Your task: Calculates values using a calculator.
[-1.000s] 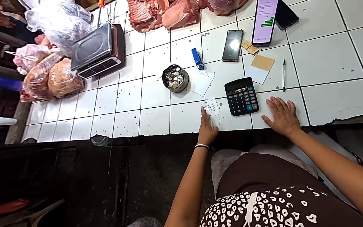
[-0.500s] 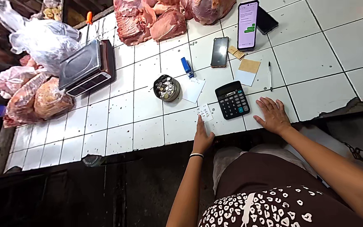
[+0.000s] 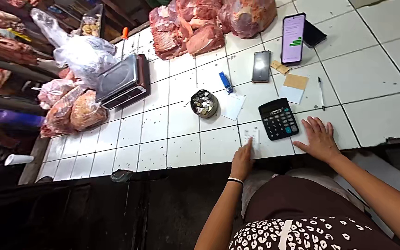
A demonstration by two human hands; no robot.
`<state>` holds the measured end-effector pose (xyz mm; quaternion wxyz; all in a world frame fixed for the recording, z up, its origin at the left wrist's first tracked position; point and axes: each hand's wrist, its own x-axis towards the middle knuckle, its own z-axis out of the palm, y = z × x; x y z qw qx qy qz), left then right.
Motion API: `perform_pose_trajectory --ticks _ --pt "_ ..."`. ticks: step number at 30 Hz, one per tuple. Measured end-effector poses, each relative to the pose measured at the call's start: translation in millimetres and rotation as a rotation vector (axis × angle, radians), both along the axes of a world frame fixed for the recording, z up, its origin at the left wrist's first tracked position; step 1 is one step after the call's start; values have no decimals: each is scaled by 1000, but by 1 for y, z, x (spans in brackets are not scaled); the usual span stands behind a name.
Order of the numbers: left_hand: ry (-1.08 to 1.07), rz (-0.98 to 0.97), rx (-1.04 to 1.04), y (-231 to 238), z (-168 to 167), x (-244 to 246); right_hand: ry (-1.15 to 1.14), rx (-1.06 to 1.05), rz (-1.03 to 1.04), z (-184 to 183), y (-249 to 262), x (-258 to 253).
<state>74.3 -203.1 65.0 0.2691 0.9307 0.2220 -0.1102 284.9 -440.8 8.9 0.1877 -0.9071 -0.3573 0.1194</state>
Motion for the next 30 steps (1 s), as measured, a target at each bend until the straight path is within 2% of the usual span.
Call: perform_pose_trajectory --ticks 4,7,10,13,15,17,19,22,25,28,30 --pt "-153 -90 -136 17 -7 -15 5 2 -72 9 40 -16" --pt "-117 -164 -260 38 2 -24 34 -39 -172 18 77 -23" --pt "-209 -215 -234 66 4 -32 105 -109 -289 30 118 -23" --pt "-463 -155 -107 98 13 -29 152 -158 -354 39 149 -19" --pt "-514 -134 -85 122 27 -19 168 -116 -373 46 159 -23" --pt "-434 -226 -124 143 39 -11 100 14 -320 53 162 -39" --pt "-298 -442 -149 153 35 -6 0 114 -144 55 162 -61" --pt "-195 -704 -148 157 -3 -10 -41 103 68 40 158 -85" --pt "-275 -765 -177 167 -29 -15 80 166 -43 34 145 -91" --pt "-267 -725 -231 168 -27 -12 236 198 -273 52 122 -95" --pt "-183 -624 -333 168 -19 -6 265 206 -382 59 102 -101"
